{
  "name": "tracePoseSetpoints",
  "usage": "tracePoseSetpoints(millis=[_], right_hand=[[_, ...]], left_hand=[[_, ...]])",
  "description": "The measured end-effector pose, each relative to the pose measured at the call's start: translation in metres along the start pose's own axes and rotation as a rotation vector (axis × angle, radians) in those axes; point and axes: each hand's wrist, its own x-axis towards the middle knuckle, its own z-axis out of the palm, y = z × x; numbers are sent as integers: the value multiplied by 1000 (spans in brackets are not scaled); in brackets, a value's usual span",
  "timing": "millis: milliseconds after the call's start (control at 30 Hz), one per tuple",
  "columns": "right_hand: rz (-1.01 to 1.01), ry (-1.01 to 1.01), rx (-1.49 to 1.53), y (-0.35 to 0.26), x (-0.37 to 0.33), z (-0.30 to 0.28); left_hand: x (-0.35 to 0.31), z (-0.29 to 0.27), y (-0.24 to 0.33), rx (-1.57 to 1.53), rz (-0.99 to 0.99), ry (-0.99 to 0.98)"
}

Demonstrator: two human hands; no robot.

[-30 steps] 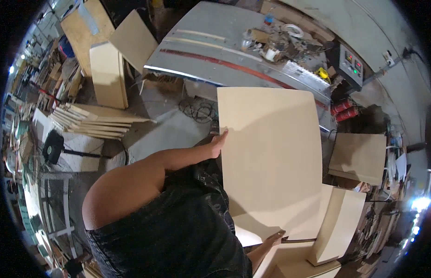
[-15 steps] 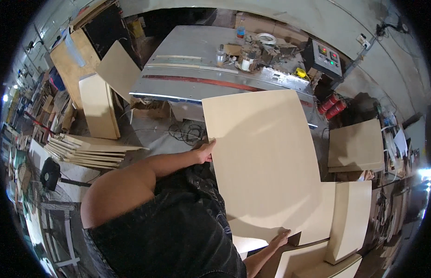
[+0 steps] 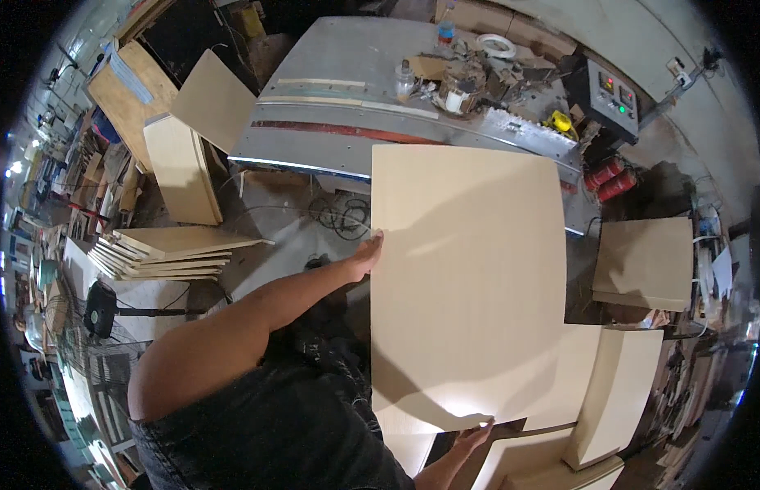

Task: Trimming the excess material from the edges of a wooden panel using a utility knife.

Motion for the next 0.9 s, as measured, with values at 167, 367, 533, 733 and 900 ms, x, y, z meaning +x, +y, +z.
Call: tracePoseSetpoints(millis=[167, 367, 533, 733, 900], right_hand=[[-267, 202, 168, -5, -12, 43], [-658, 384, -120, 35, -44, 57], [-858, 421, -204, 56, -72, 51], [-525, 393, 142, 49, -102, 54], [-489, 389, 176, 58, -102, 54]], left_hand=[[17, -19, -1, 54, 54, -5], [41, -34, -24, -149, 382, -130], [40, -38, -50, -105, 437, -108], [33, -40, -21, -96, 434, 50], [29, -38, -30, -82, 365, 41]])
